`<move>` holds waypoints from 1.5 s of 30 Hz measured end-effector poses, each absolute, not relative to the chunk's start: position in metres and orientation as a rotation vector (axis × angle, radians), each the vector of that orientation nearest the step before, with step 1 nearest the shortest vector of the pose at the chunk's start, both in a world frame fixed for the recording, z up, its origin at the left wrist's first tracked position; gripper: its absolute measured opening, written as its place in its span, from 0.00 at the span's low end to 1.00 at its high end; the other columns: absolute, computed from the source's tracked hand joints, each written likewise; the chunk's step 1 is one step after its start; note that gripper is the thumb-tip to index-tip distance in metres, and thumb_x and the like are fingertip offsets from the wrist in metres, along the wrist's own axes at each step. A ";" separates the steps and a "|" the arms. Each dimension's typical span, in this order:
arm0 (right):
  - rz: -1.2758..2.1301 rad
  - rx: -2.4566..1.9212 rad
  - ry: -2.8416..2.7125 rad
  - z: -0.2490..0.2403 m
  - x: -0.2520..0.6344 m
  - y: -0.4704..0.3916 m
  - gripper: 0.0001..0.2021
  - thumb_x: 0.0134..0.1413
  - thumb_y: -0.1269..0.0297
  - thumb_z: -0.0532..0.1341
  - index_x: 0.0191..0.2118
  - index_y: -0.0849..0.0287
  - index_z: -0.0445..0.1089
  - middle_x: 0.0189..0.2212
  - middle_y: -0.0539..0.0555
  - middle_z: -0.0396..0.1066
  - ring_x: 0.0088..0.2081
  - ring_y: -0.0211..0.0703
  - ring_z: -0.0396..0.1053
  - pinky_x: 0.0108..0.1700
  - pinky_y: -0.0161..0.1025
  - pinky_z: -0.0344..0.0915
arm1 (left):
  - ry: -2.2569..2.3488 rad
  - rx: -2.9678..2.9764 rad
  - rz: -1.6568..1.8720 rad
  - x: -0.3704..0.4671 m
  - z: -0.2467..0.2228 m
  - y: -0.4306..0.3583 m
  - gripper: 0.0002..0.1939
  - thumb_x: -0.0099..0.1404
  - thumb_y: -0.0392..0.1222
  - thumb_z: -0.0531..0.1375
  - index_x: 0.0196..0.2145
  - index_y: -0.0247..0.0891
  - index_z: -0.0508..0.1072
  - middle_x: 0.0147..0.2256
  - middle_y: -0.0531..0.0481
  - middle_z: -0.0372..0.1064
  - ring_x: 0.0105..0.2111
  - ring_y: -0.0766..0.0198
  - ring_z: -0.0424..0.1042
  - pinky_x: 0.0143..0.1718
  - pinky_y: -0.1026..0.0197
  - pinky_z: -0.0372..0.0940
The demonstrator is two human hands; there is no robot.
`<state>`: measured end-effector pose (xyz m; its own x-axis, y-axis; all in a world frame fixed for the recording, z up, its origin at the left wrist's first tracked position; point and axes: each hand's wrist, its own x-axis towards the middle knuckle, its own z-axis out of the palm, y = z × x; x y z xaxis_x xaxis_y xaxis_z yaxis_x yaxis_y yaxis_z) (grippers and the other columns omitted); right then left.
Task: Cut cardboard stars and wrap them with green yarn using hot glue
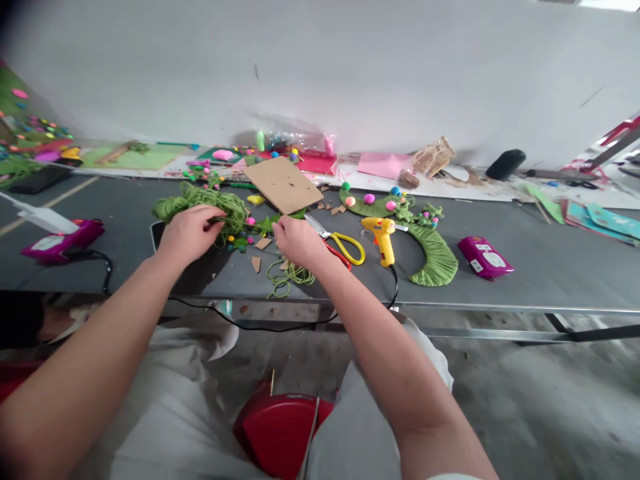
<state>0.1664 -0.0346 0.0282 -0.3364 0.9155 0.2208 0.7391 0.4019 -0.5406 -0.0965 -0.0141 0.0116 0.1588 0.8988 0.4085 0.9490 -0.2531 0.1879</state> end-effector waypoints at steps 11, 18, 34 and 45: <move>0.636 -1.104 -2.417 0.026 0.191 -0.062 0.14 0.70 0.60 0.53 0.38 0.60 0.74 0.34 0.54 0.75 0.35 0.40 0.68 0.37 0.35 0.57 | -1.795 -2.289 -0.602 -0.107 -0.001 -0.016 0.20 0.74 0.46 0.50 0.49 0.43 0.81 0.56 0.52 0.75 0.55 0.57 0.75 0.51 0.60 0.67; 0.513 -1.081 -2.421 0.039 0.222 -0.088 0.16 0.65 0.50 0.61 0.47 0.53 0.79 0.52 0.54 0.77 0.61 0.53 0.66 0.66 0.52 0.49 | -1.816 -2.255 -0.668 -0.109 0.004 -0.019 0.19 0.74 0.45 0.52 0.49 0.42 0.82 0.55 0.55 0.77 0.52 0.58 0.77 0.45 0.61 0.69; 0.276 -2.334 -2.225 0.028 0.243 -0.056 0.18 0.48 0.65 0.66 0.46 0.65 0.75 0.45 0.68 0.78 0.46 0.59 0.76 0.38 0.43 0.67 | -1.908 -2.285 -0.776 -0.107 0.006 -0.020 0.18 0.72 0.45 0.53 0.48 0.49 0.83 0.55 0.55 0.76 0.53 0.55 0.77 0.48 0.57 0.71; 0.111 -2.363 -2.026 0.045 0.264 -0.052 0.17 0.53 0.61 0.60 0.46 0.65 0.74 0.43 0.67 0.78 0.44 0.60 0.76 0.35 0.43 0.63 | -1.905 -2.280 -0.768 -0.107 0.005 -0.021 0.17 0.71 0.44 0.54 0.48 0.49 0.83 0.55 0.57 0.76 0.52 0.55 0.78 0.45 0.56 0.72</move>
<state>0.2639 -0.0525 0.0451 0.1514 0.9878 -0.0365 0.9859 -0.1536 -0.0665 -0.1069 -0.0207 0.0054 0.1050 0.9031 0.4164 0.9394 -0.2275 0.2564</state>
